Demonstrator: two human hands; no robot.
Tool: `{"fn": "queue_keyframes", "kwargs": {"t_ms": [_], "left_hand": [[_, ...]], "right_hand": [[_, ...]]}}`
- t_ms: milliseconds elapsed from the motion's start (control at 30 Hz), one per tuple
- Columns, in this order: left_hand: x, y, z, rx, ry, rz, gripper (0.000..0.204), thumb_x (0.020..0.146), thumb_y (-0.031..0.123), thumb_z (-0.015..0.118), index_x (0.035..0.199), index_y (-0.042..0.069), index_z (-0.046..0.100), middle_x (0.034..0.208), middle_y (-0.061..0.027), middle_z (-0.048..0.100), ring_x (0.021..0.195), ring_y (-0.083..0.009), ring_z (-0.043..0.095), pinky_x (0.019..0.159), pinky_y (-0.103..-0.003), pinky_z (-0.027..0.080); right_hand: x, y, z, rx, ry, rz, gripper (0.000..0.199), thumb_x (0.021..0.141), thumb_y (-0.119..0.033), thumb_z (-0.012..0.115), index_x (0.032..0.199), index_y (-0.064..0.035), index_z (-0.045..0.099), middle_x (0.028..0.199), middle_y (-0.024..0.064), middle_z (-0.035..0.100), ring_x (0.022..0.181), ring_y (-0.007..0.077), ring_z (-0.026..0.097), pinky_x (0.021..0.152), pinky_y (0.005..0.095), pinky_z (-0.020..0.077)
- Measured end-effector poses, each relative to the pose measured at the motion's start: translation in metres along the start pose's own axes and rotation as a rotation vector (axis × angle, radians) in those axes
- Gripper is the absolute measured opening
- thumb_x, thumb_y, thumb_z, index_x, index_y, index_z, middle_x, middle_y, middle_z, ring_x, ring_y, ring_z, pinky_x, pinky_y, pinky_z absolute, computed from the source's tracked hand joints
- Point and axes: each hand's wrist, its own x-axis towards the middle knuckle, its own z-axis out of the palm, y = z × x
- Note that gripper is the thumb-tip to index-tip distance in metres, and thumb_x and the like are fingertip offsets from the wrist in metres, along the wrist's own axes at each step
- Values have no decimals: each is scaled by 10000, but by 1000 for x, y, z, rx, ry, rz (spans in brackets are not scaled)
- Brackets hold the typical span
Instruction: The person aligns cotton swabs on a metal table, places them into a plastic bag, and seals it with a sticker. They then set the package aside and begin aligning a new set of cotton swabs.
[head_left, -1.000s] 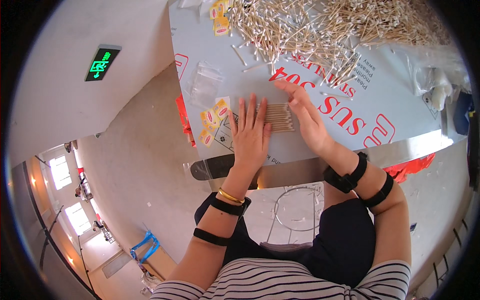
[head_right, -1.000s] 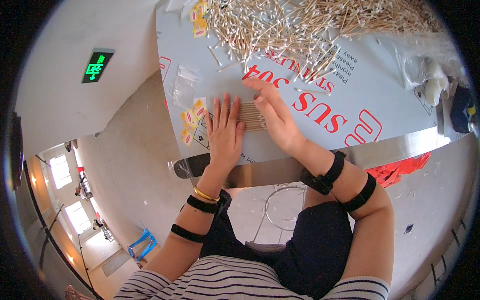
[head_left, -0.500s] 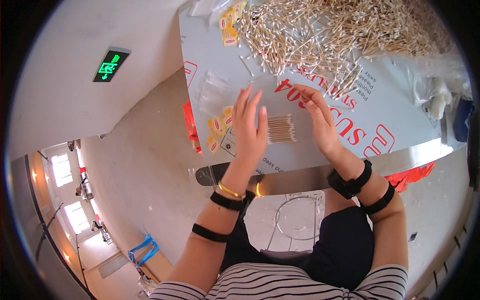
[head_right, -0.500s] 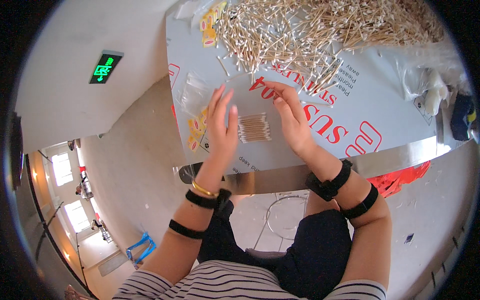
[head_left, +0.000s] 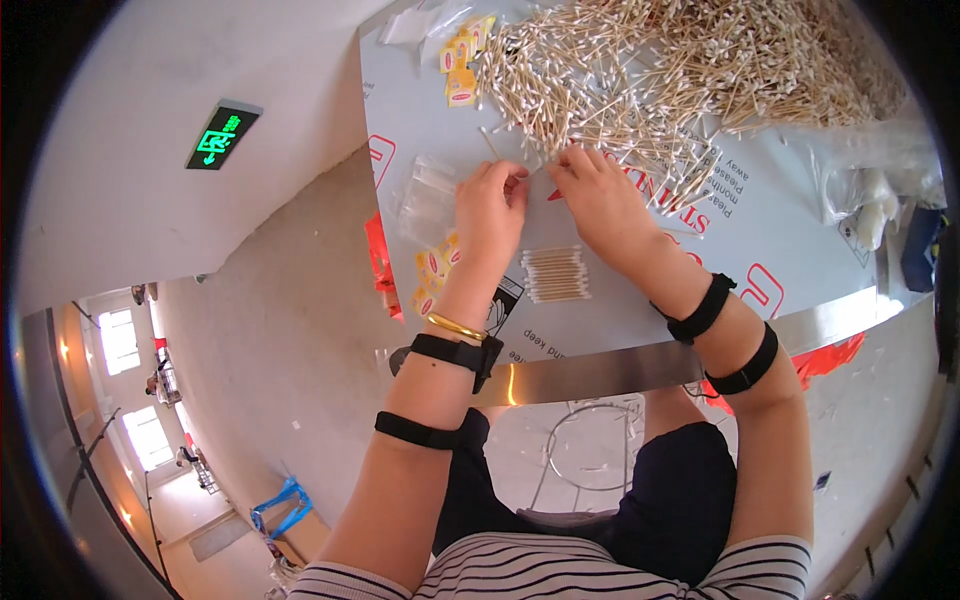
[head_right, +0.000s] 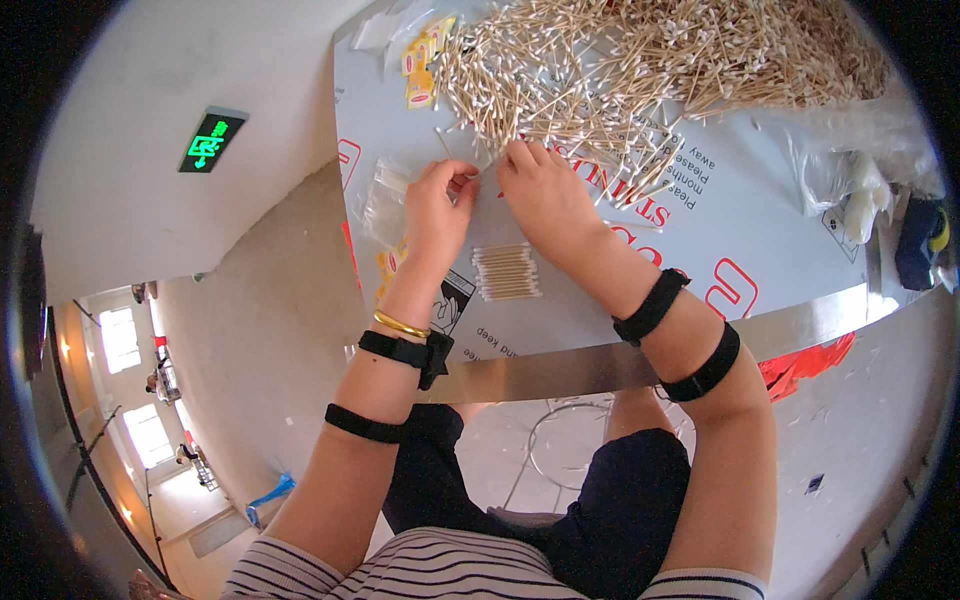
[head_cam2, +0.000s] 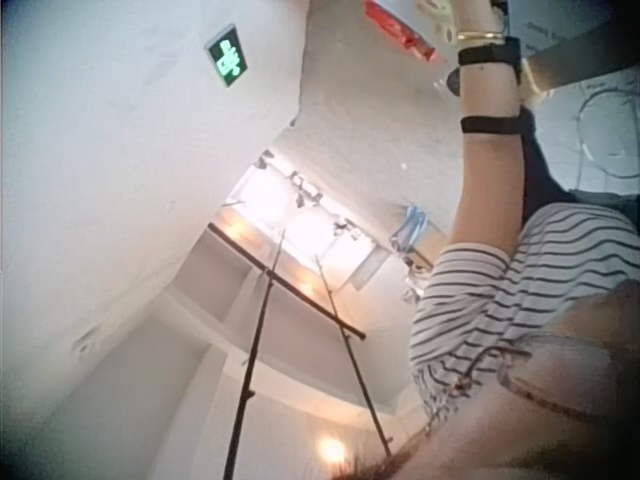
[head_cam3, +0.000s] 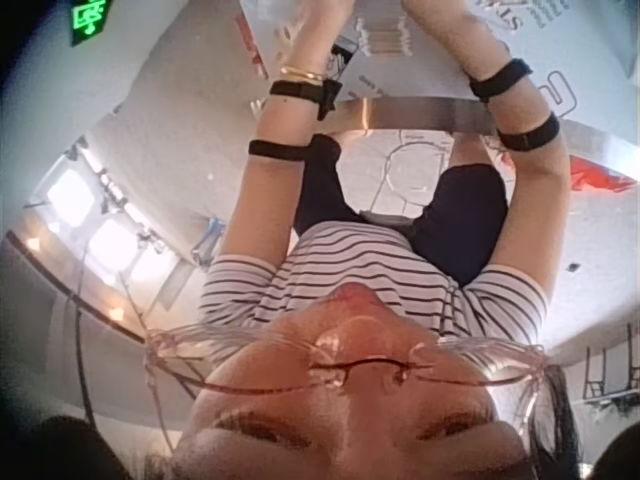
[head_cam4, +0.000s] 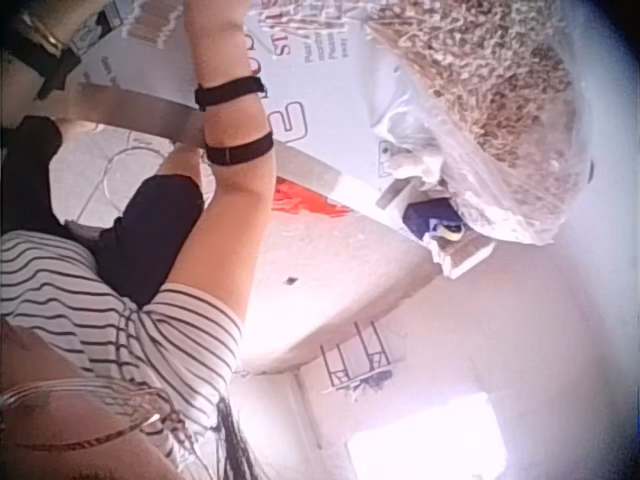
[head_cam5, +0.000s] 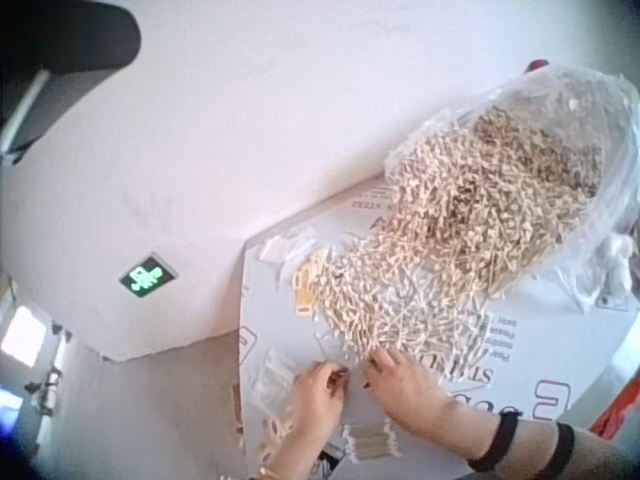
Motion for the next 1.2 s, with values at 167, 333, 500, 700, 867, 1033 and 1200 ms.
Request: {"fn": "queue_keyframes", "kwargs": {"t_ms": [167,333,500,700,867,1033,1200], "left_hand": [[-2,-1,0,-27,20,-29,122,872,6,740,990,39,742,934,-100,725,774,-240,704,721,-353,554],[1,6,7,-191,-35,-63,161,883,-8,729,1026,57,766,913,-91,703,800,-199,683,740,-334,547],[8,-11,-1,-209,-80,15,155,891,-22,705,992,80,764,944,-89,688,810,-240,705,736,-352,569],[8,-15,-10,-180,-123,-3,176,908,-45,689,1033,58,757,948,-65,670,813,-186,670,748,-305,543],[7,-9,-5,-197,-109,1,180,904,-49,690,1037,54,755,946,-64,666,821,-183,669,750,-309,546],[-7,0,-8,-211,-232,78,135,890,-34,690,973,52,752,949,-105,678,874,-266,694,762,-365,567],[-25,10,-26,-224,-324,81,109,885,16,736,992,38,748,958,-93,680,897,-250,695,787,-360,556]], "right_hand": [[-21,-5,4,-36,69,33,236,807,-18,661,1043,-7,671,1111,130,604,1087,305,611,955,397,532],[-32,-28,7,136,-54,-2,349,826,35,611,1168,5,676,1177,142,608,1133,327,594,974,415,518],[-33,-26,-14,-12,-202,-18,375,807,43,616,1175,5,678,1183,117,616,1161,307,592,985,421,515],[-43,-10,-26,77,-130,-102,370,826,49,605,1191,39,668,1270,127,628,1172,310,606,1023,425,495],[-46,-5,-18,190,-108,-178,363,843,55,589,1198,48,667,1300,129,635,1199,319,607,1050,426,480],[-46,2,-15,290,-133,-274,358,857,33,599,1207,31,676,1293,133,636,1209,320,600,1047,427,478],[-46,5,-54,159,-108,9,338,815,6,717,1145,-53,674,1226,114,625,1193,324,574,1047,437,464]]}}
